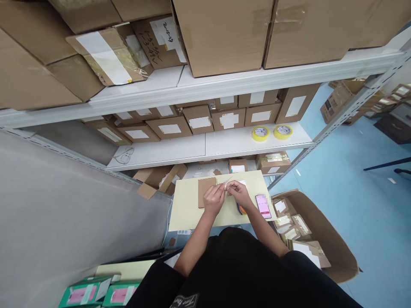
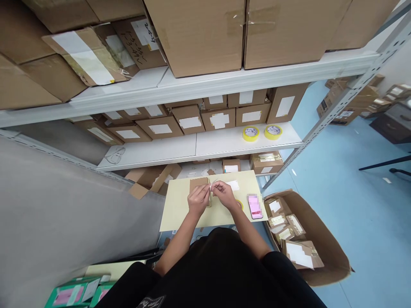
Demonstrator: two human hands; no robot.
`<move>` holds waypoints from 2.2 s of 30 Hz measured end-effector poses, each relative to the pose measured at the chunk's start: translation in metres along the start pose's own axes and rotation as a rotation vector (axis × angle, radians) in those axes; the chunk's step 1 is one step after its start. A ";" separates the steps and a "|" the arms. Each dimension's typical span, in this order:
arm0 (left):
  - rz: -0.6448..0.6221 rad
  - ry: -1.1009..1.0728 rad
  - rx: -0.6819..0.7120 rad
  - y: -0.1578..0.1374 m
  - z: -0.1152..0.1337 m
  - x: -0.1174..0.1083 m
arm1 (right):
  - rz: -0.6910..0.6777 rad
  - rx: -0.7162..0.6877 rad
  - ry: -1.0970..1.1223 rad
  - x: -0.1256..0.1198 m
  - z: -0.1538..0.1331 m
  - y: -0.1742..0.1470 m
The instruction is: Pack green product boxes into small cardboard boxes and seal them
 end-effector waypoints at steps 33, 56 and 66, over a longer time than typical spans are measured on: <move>0.005 -0.214 -0.147 -0.007 0.003 -0.003 | -0.016 -0.022 -0.086 0.007 0.003 -0.007; 0.128 -0.919 -0.948 -0.030 -0.059 0.010 | -0.091 -0.076 -0.163 0.005 0.013 0.003; 0.142 -0.946 -0.960 -0.034 -0.085 -0.010 | -0.079 -0.017 -0.170 0.042 0.021 0.018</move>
Point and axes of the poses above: each hand's wrist, its own y-axis towards the middle knuckle, its own x-axis out of the palm, z = x × y, the point moved 7 cm from there along y, towards the middle knuckle, and after that the axes turned 11 degrees about -y, right-handed, at the moved point
